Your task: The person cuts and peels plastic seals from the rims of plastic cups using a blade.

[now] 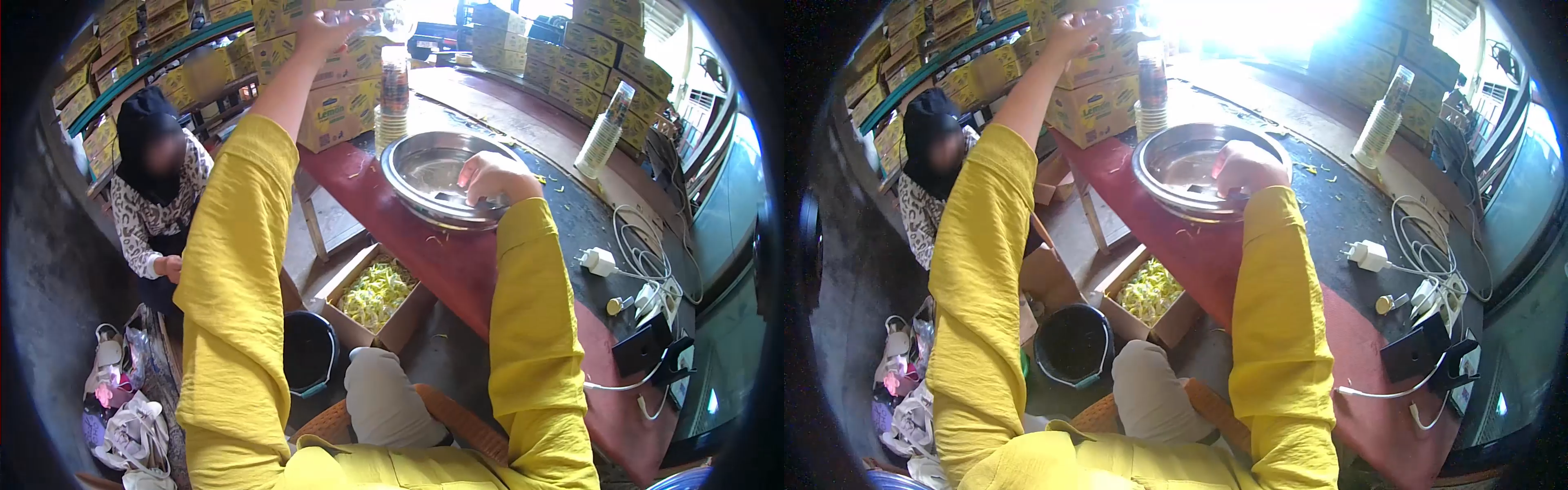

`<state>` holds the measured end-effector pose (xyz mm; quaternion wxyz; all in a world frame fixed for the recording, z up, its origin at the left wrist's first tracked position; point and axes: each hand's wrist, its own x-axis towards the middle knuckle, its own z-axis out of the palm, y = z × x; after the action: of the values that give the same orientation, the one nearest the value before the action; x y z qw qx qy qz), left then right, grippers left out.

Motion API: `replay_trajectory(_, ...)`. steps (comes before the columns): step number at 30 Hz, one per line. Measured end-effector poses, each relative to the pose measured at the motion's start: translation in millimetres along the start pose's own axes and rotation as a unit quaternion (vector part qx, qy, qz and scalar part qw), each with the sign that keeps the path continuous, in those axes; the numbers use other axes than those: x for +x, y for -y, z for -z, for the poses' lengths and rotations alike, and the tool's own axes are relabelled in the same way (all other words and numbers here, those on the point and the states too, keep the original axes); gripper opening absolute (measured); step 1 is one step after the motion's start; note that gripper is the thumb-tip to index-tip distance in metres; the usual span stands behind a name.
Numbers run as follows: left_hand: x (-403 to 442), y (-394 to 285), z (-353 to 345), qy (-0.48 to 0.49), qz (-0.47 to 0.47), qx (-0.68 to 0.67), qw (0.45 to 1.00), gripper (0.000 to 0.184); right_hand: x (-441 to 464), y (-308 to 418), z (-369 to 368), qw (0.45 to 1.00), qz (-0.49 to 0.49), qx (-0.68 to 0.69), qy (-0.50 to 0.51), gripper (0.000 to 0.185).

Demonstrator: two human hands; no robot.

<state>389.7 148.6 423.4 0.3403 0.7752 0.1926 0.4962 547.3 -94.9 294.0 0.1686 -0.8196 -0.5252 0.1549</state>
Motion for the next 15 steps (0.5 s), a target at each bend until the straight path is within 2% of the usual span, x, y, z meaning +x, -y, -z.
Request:
replay_trajectory(7, 26.3, -22.8, -10.2, -0.015, -0.092, 0.066, 0.993, 0.078, -1.9, 5.5, -1.1, 1.0, -0.028, -0.01, 0.009, 0.048)
replay_trajectory(15, 38.5, -23.8, -28.0, -0.023, -0.125, 0.117, 0.985, 0.078, -2.9, 15.3, -1.2, 0.998, -0.042, -0.028, 0.029, 0.05)
